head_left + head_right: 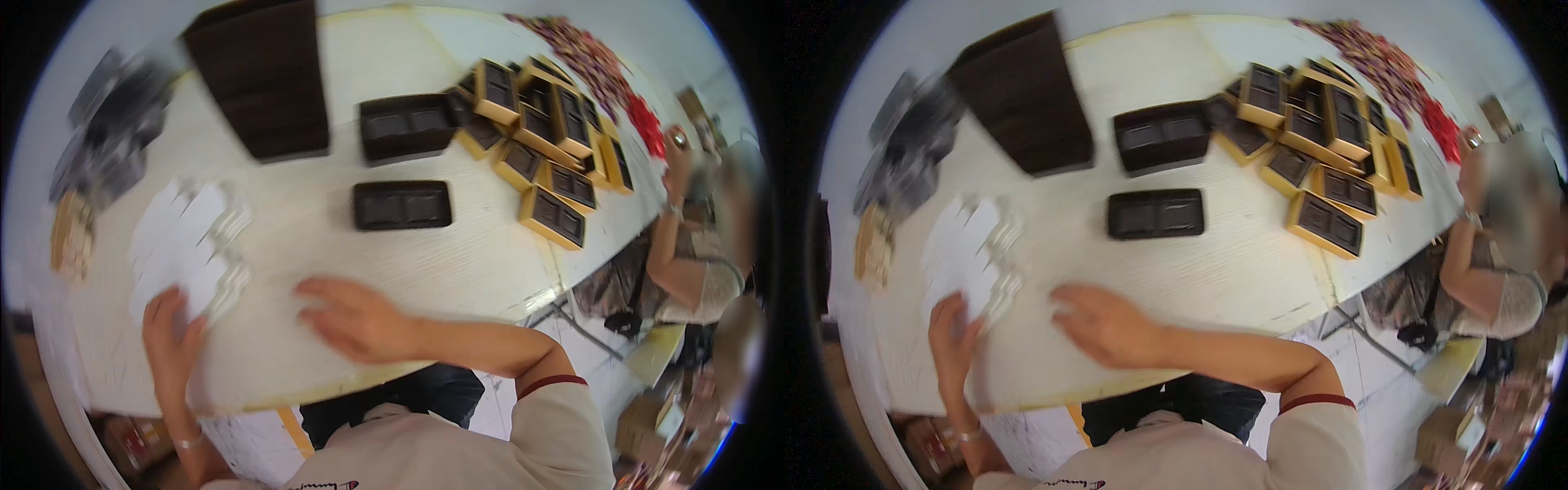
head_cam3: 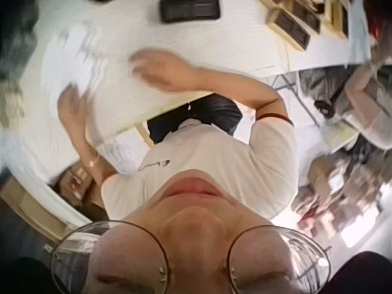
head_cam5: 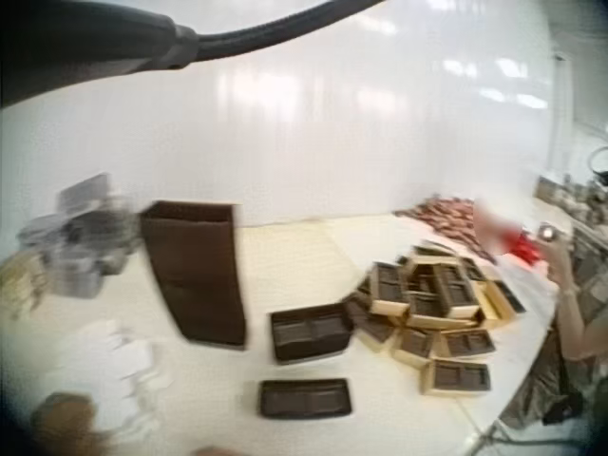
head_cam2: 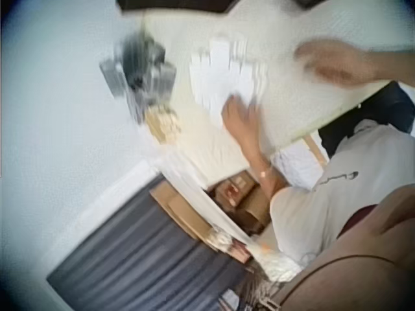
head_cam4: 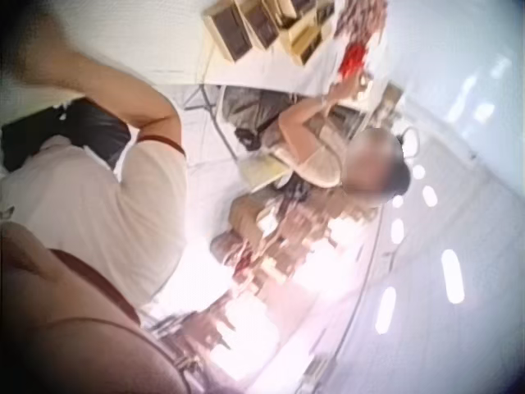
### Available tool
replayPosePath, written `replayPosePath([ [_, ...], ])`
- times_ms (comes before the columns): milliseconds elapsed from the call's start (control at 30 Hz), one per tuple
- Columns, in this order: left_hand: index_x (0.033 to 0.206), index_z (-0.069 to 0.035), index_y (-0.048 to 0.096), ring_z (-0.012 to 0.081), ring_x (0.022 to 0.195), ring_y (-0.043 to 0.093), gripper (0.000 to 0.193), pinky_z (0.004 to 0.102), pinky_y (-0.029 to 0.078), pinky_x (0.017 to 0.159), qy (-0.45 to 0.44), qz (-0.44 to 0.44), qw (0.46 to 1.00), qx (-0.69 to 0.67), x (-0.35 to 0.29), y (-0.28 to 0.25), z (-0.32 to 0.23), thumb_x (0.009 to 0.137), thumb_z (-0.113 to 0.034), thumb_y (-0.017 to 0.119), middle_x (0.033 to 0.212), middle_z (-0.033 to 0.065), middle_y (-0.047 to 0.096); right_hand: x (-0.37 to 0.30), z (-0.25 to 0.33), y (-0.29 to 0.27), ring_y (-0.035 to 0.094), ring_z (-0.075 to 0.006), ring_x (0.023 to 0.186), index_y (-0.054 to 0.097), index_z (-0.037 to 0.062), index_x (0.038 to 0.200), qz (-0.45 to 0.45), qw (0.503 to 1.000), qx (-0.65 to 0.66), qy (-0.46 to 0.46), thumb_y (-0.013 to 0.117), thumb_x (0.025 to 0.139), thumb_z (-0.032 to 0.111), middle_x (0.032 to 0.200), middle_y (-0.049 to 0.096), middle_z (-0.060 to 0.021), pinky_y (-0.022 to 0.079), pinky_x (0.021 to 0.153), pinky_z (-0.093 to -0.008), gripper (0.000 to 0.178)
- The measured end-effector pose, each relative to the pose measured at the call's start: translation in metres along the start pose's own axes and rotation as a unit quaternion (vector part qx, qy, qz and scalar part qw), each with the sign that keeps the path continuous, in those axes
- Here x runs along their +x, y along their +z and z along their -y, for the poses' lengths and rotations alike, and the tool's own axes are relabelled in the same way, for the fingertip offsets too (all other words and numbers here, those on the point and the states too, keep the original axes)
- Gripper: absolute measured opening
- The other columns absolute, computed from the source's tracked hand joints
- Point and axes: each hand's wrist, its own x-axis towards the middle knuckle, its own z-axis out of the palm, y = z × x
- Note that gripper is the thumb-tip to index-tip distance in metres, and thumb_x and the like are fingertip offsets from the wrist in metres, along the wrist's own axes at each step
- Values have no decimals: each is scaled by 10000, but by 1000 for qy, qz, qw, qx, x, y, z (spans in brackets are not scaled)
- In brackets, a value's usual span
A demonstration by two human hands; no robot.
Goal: The person folds white paper inserts into small gold boxes and places black plastic trays inside them. They repeat this process multiple times, stacking the completed boxes on the table.
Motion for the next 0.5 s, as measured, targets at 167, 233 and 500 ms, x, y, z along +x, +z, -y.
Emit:
replayPosePath([
  [167,946,15,586,347,1020,552,475,388,442,918,-43,108,993,28,14,-20,-12,511,81,763,1101,148,597,-13,7,15,531,-384,1111,605,-38,1014,2,999,51,13,604,803,31,1185,533,-228,458,943,-433,222],
  [233,920,4,587,317,958,559,460,370,461,867,-74,142,987,7,34,-35,-22,506,85,770,1033,125,571,1,-2,10,526,-382,1111,596,-37,1014,-7,997,68,25,601,802,29,1184,525,-223,457,940,-433,221],
  [500,991,36,589,165,809,560,131,283,465,736,-113,135,976,-127,28,-39,42,863,14,582,867,74,597,3,-18,23,516,-381,1080,580,-21,998,-51,999,19,7,597,775,43,1160,518,-220,447,910,-448,232],
])
